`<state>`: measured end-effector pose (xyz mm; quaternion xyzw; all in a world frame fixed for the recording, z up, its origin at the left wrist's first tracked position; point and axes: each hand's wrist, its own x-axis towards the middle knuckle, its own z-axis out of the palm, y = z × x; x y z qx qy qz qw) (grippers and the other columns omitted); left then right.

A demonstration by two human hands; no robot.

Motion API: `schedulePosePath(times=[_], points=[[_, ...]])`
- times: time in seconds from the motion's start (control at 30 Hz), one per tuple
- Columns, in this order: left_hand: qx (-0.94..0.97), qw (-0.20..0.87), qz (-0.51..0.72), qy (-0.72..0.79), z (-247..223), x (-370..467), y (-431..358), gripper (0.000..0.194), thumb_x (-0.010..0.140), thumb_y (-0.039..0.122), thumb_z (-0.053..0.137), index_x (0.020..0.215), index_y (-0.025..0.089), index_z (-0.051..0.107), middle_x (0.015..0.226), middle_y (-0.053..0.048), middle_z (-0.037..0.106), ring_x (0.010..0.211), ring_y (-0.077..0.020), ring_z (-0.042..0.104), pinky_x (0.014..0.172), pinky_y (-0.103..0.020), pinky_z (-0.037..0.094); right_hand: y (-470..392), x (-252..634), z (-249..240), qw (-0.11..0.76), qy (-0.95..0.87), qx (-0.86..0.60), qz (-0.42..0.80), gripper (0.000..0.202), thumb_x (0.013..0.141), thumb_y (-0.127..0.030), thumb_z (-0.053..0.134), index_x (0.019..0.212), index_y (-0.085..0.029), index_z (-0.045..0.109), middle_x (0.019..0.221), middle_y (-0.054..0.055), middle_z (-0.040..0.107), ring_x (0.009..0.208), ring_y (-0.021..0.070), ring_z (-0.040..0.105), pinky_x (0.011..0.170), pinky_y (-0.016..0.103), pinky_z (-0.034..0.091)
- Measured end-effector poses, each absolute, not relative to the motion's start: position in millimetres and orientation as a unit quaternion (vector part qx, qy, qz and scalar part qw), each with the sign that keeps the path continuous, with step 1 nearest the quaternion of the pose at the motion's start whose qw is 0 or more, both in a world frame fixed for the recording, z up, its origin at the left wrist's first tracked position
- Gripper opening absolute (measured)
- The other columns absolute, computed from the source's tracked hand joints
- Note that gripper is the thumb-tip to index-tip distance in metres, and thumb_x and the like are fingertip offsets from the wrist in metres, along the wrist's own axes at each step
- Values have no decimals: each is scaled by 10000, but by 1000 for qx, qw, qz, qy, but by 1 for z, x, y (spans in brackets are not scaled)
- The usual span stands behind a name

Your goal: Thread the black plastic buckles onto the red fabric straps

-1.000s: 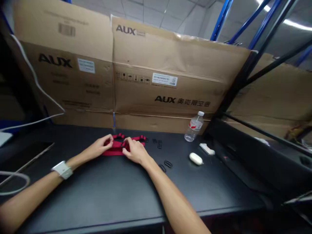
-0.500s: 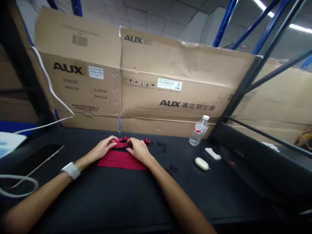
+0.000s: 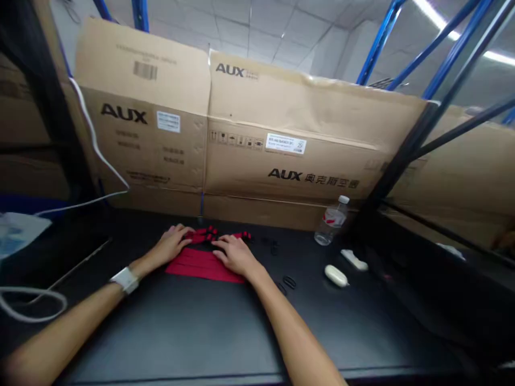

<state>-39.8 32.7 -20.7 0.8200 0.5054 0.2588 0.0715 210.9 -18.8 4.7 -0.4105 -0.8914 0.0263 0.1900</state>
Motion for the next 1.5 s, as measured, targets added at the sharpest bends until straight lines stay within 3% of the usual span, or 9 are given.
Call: schedulePosePath(times=[0.17,0.33,0.5,0.67,0.9,1.1,1.2,1.37,1.5], points=[[872,100,242,414,5,-34,14,293,877,405,530,1116,257,612,1123,-66,555,1028,-255,470,905,-395,366,-15,224,15,214,-878,-428,28,321,937,-322,468,1227,-240,578,1211,79,586,1130,191,528,964,344,403],[917,198,158,309,13,-25,-6,405,784,522,630,1105,277,617,1189,-46,531,1123,-257,443,1014,-402,285,-12,271,43,206,-840,-490,106,194,886,-267,525,996,-190,666,974,62,674,878,175,608,802,292,451],[914,189,154,325,5,-15,-13,378,800,515,614,1113,304,608,1202,-41,515,1158,-270,433,1019,-433,269,-23,330,55,95,-762,-599,226,131,783,-264,619,866,-174,664,832,33,675,769,157,600,707,255,443],[911,174,183,326,-2,-4,-13,391,831,525,570,1142,290,604,1182,-58,518,1118,-270,441,977,-418,312,-36,377,46,19,-678,-683,271,265,612,-227,745,853,-165,652,806,43,678,731,165,614,658,264,459],[917,149,184,322,-2,-7,-12,350,889,488,499,1158,282,586,1194,-58,527,1122,-257,440,995,-417,289,-36,391,36,-27,-625,-720,300,334,511,-237,811,799,-175,655,702,8,664,632,153,597,526,231,405],[915,145,174,333,4,-18,-5,358,888,500,485,1149,277,586,1186,-56,541,1118,-251,453,989,-413,303,-30,375,36,37,-635,-715,290,321,595,-316,795,836,-166,646,703,17,665,642,140,604,548,218,418],[913,149,178,335,9,-23,-3,344,891,486,485,1141,274,591,1185,-58,541,1115,-246,463,1000,-408,314,-29,373,35,32,-642,-701,309,357,560,-285,815,843,-160,637,719,14,667,655,138,601,558,215,419],[919,167,177,311,17,-36,0,261,917,312,449,1118,257,608,1211,-53,533,1127,-213,481,1016,-332,349,-26,367,30,27,-654,-695,297,299,551,-215,807,763,-161,603,651,-15,632,621,120,574,532,203,389],[913,162,180,327,18,-46,7,314,893,177,401,1123,256,600,1196,-43,552,1112,-200,513,999,-307,376,-23,354,29,80,-674,-648,344,314,563,-224,798,727,-161,538,580,-44,576,534,101,550,486,199,371]])
